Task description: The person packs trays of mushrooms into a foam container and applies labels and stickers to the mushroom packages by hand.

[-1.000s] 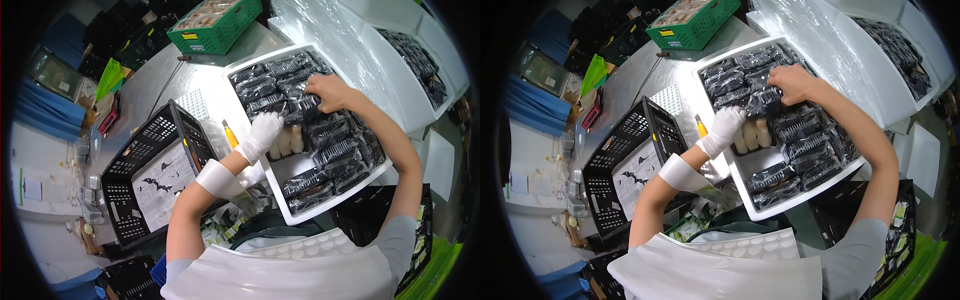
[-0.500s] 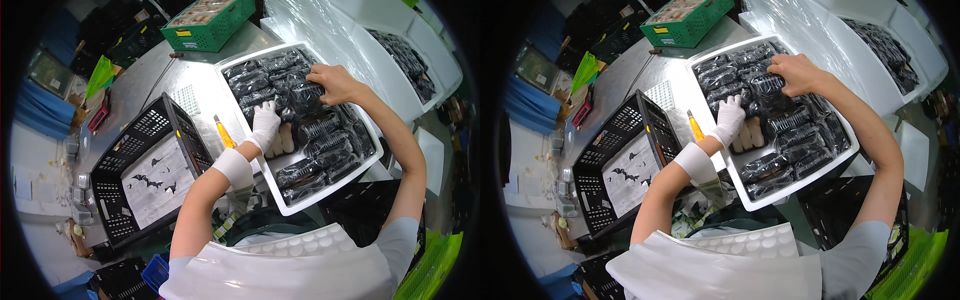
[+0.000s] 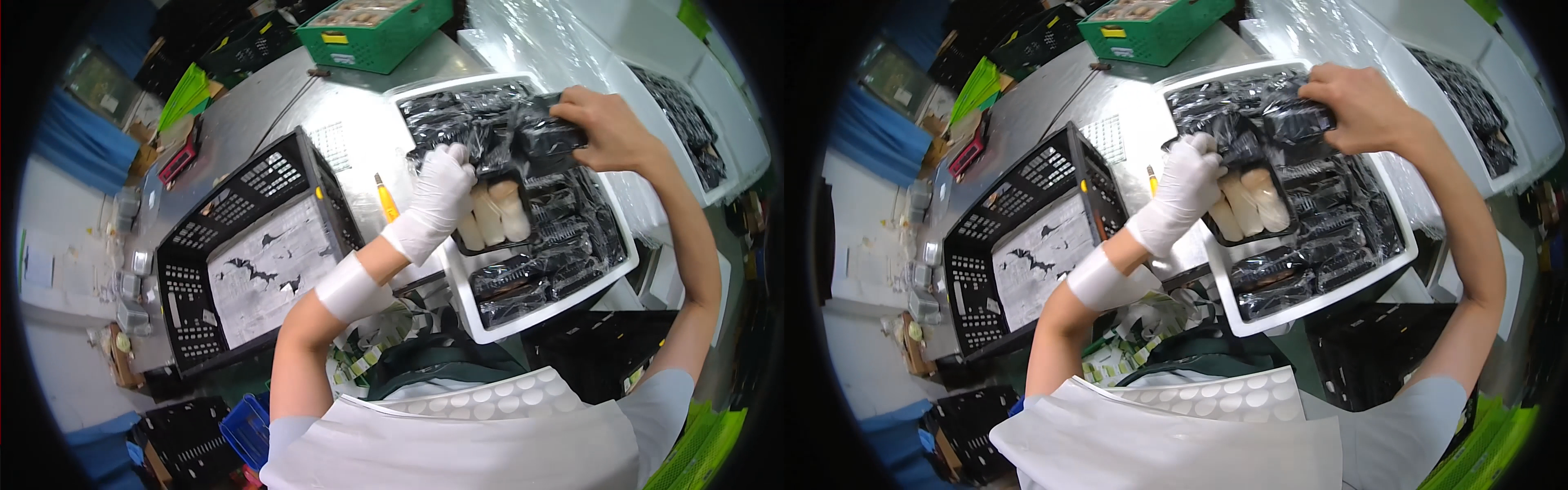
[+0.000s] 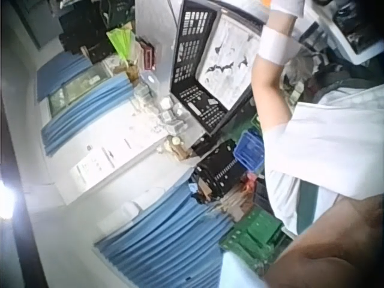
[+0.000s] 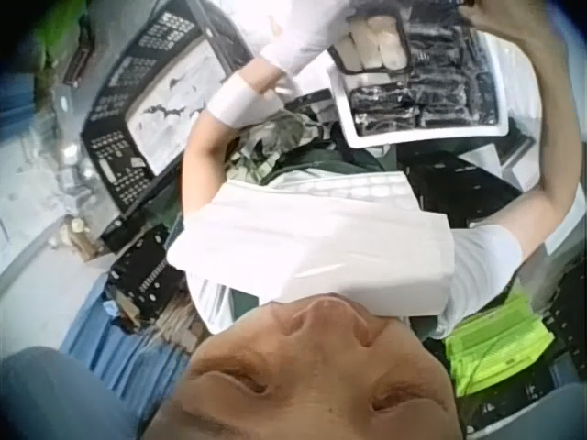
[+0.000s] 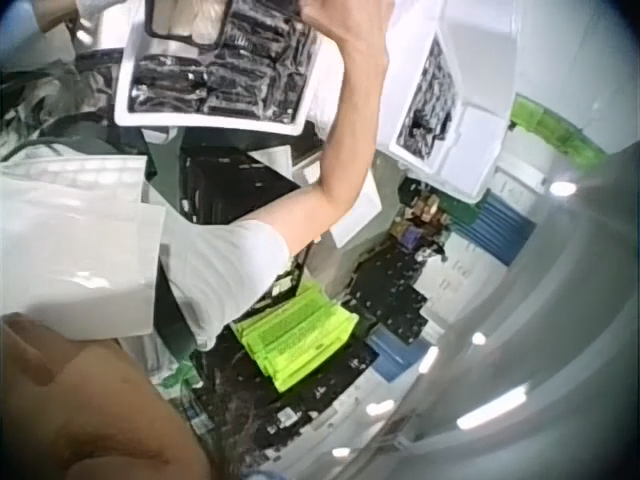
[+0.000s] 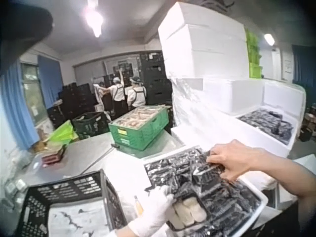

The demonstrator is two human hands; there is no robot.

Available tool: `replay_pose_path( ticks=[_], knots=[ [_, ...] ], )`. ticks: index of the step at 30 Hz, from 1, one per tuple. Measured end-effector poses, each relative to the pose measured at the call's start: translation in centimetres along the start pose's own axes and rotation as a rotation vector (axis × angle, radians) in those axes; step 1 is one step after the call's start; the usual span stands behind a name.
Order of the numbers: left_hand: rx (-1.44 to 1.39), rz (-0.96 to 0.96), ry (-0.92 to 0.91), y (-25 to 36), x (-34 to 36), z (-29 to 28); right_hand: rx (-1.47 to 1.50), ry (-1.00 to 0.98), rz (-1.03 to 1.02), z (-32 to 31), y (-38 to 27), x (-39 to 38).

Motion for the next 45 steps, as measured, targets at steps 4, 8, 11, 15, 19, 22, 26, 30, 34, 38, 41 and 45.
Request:
replay_pose_path(
  ticks=[4, 8, 11, 15, 19, 22, 26, 30, 34, 38, 41, 45],
  knots=[
    [-0.005, -0.146, 0.303, -3.8, -2.7, -12.8, -0.055, 0.099, -0.126, -5.6, -4.9, 2.2],
    [0.202, -0.226, 0.46, -8.6, -9.3, -24.2, 0.028, 0.202, -0.305, -7.4, -11.0, 5.9],
    [0.285, -0.365, 0.479, -13.2, -15.5, -30.3, 0.115, 0.262, -0.505, -6.9, -17.4, 10.0],
    [0.58, -0.514, 0.338, -20.4, -23.0, -33.9, 0.33, 0.214, -0.625, -1.6, -26.1, 17.9],
    [0.777, -0.587, 0.221, -27.6, -28.4, -33.6, 0.343, 0.11, -0.588, 7.1, -32.4, 24.9],
    [0.888, -0.796, 0.242, -32.0, -32.1, -32.0, 0.277, 0.296, -0.572, 16.4, -36.5, 27.6],
    [0.698, -1.127, 0.069, -37.4, -39.5, -26.6, 0.018, 0.371, -0.531, 29.4, -38.4, 27.4],
    [0.456, -1.297, -0.032, -41.3, -46.5, -22.7, -0.003, -0.017, -0.357, 34.3, -39.0, 27.1],
    [0.063, -1.542, 0.112, -43.2, -49.3, -19.0, -0.101, -0.1, -0.361, 35.2, -38.6, 25.7],
    [-0.199, -1.527, 0.436, -43.6, -49.8, -15.8, -0.18, 0.013, -0.409, 33.9, -39.2, 23.8],
    [-0.247, -1.504, 0.406, -43.4, -49.7, -13.8, -0.373, 0.066, -0.421, 33.7, -38.8, 23.7],
    [-0.807, -1.801, 0.054, -38.5, -52.8, -7.1, -0.289, -0.09, -0.288, 37.5, -36.1, 26.1]
  ],
)
Point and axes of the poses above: each hand's wrist, its own x-axis towards the middle knuckle, its own z-axis out of the palm, y = z × x, the point moved 7 cm from there along x, towards the middle knuckle, and after that the axes turned 9 degrees about x, right-handed, at the moved point
